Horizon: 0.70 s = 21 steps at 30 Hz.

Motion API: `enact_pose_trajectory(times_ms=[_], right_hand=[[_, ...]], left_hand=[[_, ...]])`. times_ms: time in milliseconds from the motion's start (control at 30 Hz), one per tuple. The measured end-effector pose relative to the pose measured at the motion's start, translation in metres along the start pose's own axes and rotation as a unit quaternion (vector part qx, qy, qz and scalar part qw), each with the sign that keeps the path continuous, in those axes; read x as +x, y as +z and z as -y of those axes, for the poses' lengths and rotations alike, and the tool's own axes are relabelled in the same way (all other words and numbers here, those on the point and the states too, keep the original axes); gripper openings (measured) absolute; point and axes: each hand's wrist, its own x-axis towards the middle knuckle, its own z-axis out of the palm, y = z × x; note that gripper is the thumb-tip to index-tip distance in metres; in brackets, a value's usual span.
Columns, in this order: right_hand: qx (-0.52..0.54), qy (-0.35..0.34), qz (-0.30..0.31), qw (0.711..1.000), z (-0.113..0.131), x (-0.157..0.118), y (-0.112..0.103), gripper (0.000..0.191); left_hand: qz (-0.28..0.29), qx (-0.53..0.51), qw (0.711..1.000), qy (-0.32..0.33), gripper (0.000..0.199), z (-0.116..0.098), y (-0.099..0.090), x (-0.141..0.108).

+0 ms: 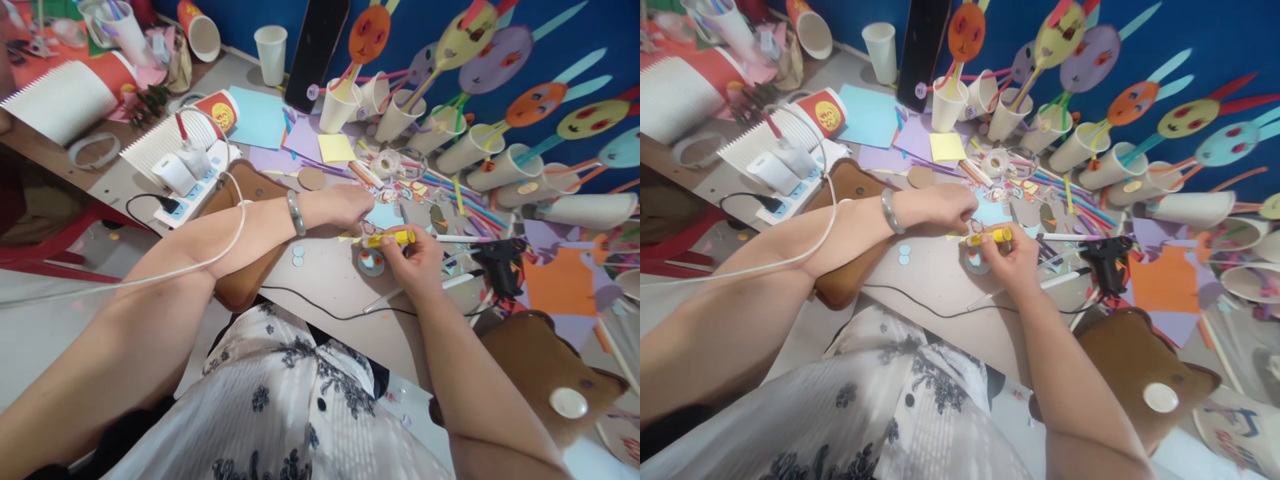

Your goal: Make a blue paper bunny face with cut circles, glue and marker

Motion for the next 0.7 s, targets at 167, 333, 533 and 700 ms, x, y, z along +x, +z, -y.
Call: enact_pose_trajectory(times_ms=[167,333,533,700], right_hand=[[-0.082,-0.100,0.037,0.991,-0.0001,-0.0029,0.0001,0.009],[-0.090,-0.135,0.046,0.986,-0.0015,-0.0008,0.0008,0.009],[-0.084,-0.200,0.056,0.975,-0.0024,0.0013,0.0006,0.008],[-0.101,-0.186,0.075,0.975,-0.0026,0.0021,0.0009,0.009]], left_hand=[[-0.012,-0.018,1.000,0.013,0.030,-0.0001,-0.0020,-0.0035],[-0.009,-0.025,1.000,0.011,0.031,0.0015,-0.0009,-0.0034],[-0.005,-0.033,0.999,0.008,0.032,0.0028,-0.0002,-0.0001],[-0.007,-0.034,0.999,0.009,0.033,0.0057,0.0025,0.0031]])
